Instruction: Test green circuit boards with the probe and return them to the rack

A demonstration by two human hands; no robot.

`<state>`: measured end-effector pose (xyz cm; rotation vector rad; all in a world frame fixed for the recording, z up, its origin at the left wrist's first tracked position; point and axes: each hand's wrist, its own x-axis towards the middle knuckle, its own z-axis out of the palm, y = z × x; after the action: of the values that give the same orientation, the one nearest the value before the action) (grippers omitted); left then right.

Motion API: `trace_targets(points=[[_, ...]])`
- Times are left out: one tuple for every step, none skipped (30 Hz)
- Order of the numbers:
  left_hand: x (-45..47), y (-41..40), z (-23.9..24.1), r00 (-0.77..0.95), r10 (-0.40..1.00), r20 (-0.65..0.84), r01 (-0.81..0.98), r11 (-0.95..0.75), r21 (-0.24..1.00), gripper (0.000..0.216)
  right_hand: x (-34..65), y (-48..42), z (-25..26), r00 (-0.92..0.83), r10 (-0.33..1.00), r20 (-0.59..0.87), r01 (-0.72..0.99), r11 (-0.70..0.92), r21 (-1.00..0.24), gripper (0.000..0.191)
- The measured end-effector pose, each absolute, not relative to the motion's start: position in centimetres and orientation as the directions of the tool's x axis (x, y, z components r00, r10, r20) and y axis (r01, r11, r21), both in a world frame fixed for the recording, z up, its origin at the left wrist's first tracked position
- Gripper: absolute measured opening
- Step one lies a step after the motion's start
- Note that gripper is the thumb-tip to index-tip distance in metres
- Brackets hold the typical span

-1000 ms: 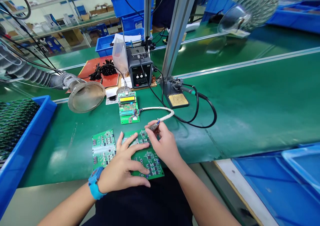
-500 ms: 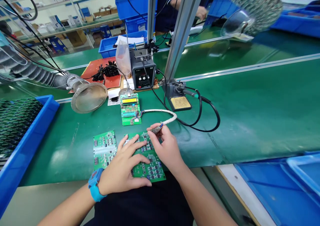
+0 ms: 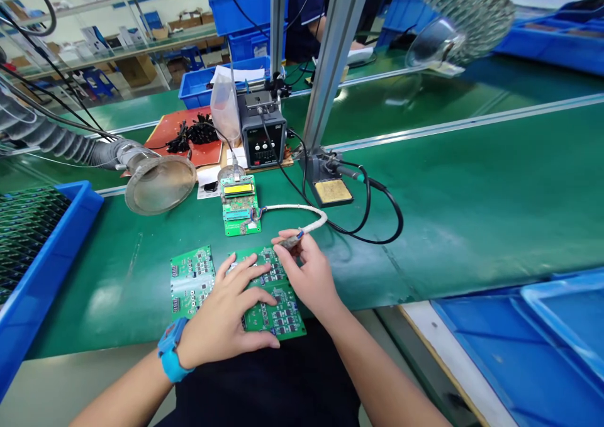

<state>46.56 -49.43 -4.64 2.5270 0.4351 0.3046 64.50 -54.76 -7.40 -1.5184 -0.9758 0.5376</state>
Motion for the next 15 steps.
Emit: trace_targets(points=[[46.6, -49.4, -4.6, 0.922, 0.369, 0.12, 0.245, -0.794, 0.556, 0.045, 64.5, -55.3, -7.2, 0.555, 0.811, 0.185, 0.25, 0.049, -0.967, 0.026], [46.6, -49.4, -4.5, 0.922, 0.369, 0.117, 0.247, -0.794, 0.556, 0.045, 64.4, -56.0, -6.9, 0.564, 0.807, 0.175, 0.227, 0.052, -0.973, 0.027], [46.6, -49.4, -4.5, 0.922, 0.369, 0.115, 0.249, -0.794, 0.555, 0.045, 64.2, -56.8, -6.8, 0.567, 0.808, 0.161, 0.209, 0.048, -0.977, 0.027], [46.6, -49.4, -4.5, 0.923, 0.368, 0.114, 0.248, -0.794, 0.556, 0.045, 64.1, -57.6, -6.6, 0.56, 0.815, 0.145, 0.2, 0.036, -0.979, 0.027], [46.6, -49.3, -4.5, 0.924, 0.365, 0.115, 0.245, -0.794, 0.556, 0.045, 64.0, -58.4, -6.6, 0.547, 0.827, 0.131, 0.202, 0.022, -0.979, 0.026], [46.6, -49.3, -4.6, 0.924, 0.364, 0.117, 0.242, -0.795, 0.556, 0.045, 63.8, -59.1, -6.7, 0.532, 0.838, 0.118, 0.21, 0.004, -0.978, 0.025], [46.6, -49.3, -4.6, 0.924, 0.363, 0.119, 0.241, -0.795, 0.557, 0.045, 63.7, -59.7, -6.9, 0.52, 0.847, 0.112, 0.224, -0.009, -0.975, 0.024], [46.6, -49.3, -4.6, 0.924, 0.364, 0.121, 0.24, -0.795, 0.558, 0.045, 63.6, -60.2, -7.1, 0.511, 0.853, 0.109, 0.238, -0.018, -0.971, 0.022], [46.6, -49.3, -4.7, 0.923, 0.365, 0.121, 0.241, -0.794, 0.559, 0.045, 63.5, -60.5, -7.4, 0.505, 0.856, 0.111, 0.251, -0.022, -0.968, 0.021], [46.6, -49.3, -4.7, 0.922, 0.367, 0.121, 0.242, -0.793, 0.559, 0.046, 63.4, -60.6, -7.6, 0.501, 0.858, 0.117, 0.261, -0.021, -0.965, 0.02], [46.5, -49.3, -4.7, 0.922, 0.369, 0.118, 0.246, -0.792, 0.559, 0.046, 63.4, -60.7, -7.8, 0.496, 0.859, 0.123, 0.269, -0.017, -0.963, 0.02], [46.5, -49.4, -4.6, 0.922, 0.37, 0.115, 0.248, -0.791, 0.558, 0.046, 63.4, -60.7, -7.9, 0.491, 0.862, 0.129, 0.278, -0.015, -0.961, 0.019], [46.5, -49.4, -4.6, 0.922, 0.37, 0.112, 0.25, -0.792, 0.558, 0.046, 63.4, -60.6, -8.0, 0.485, 0.864, 0.134, 0.29, -0.014, -0.957, 0.018], [46.5, -49.4, -4.6, 0.922, 0.37, 0.11, 0.252, -0.792, 0.556, 0.046, 63.4, -60.5, -7.9, 0.478, 0.867, 0.139, 0.305, -0.016, -0.952, 0.017], [46.5, -49.5, -4.5, 0.923, 0.37, 0.107, 0.253, -0.792, 0.555, 0.046, 63.4, -60.5, -7.9, 0.471, 0.87, 0.143, 0.326, -0.021, -0.945, 0.015]])
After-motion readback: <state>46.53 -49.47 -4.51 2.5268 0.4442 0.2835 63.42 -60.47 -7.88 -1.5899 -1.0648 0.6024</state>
